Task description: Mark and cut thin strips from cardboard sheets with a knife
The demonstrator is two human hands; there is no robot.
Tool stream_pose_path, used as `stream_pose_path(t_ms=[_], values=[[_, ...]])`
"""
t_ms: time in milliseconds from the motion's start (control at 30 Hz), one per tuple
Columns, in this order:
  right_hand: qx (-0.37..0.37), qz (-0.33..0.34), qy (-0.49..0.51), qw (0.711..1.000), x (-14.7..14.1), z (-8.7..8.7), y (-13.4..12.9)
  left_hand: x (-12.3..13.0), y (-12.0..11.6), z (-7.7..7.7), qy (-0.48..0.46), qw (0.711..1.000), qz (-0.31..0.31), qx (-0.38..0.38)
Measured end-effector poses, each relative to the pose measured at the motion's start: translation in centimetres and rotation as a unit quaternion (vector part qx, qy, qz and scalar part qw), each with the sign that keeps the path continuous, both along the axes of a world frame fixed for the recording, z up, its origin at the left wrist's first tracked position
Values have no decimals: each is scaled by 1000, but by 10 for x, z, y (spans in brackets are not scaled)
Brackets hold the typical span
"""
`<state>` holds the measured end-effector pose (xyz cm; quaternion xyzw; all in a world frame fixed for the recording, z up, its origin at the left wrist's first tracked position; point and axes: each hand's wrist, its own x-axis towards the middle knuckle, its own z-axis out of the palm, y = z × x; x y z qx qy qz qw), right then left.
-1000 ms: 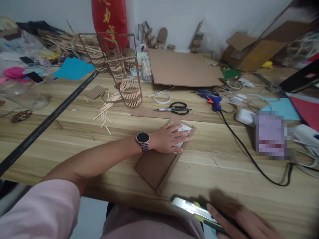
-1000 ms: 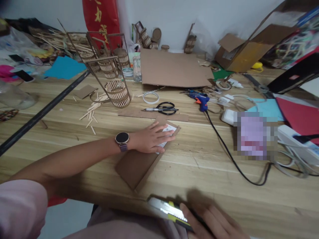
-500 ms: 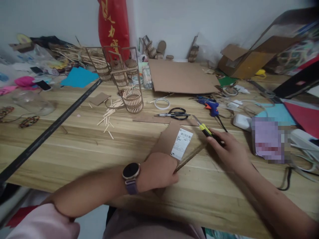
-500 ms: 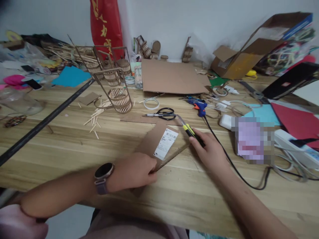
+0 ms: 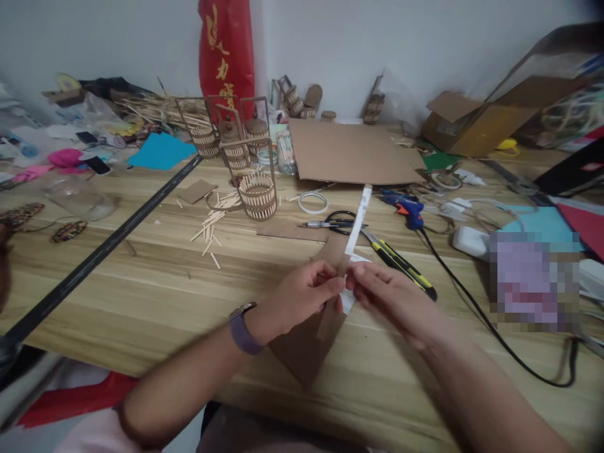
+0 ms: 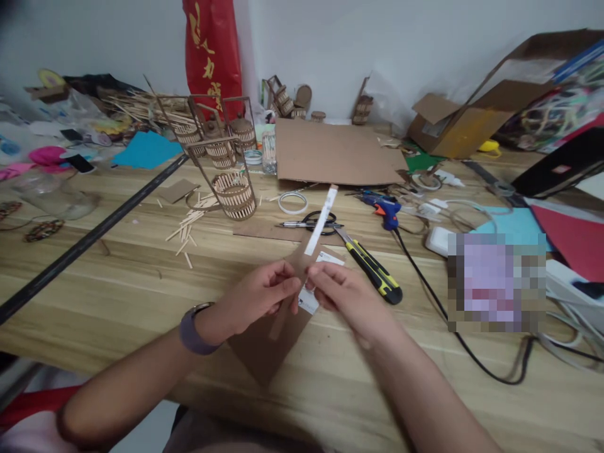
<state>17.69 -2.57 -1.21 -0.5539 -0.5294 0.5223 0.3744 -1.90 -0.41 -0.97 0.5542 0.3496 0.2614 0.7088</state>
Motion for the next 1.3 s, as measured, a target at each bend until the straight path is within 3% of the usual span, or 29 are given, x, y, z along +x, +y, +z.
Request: stream_pose_path(t_ms=[100, 267, 367, 533, 667, 900, 1300], values=[[-49, 3, 128, 991, -14, 1, 1, 2, -1, -6, -20, 998, -49, -45], [-36, -19, 147, 988, -7, -6, 5, -4, -4, -14, -78, 971, -123, -190], [-37, -34, 154, 987, -7, -10, 4, -5, -4, -15, -97, 961, -126, -225], [22, -92, 55, 994, -14, -13, -8, -5, 0, -15, -124, 975, -13, -182], [48, 17, -33, 998, -16, -12, -21, -6, 2, -16, -118, 983, 56, -131], [65, 23, -132, 989, -16, -13, -23, -5, 1, -22, -114, 985, 105, -70], [159, -5, -183, 970, -23, -10, -23, -3, -1, -26, -89, 987, 133, -34]])
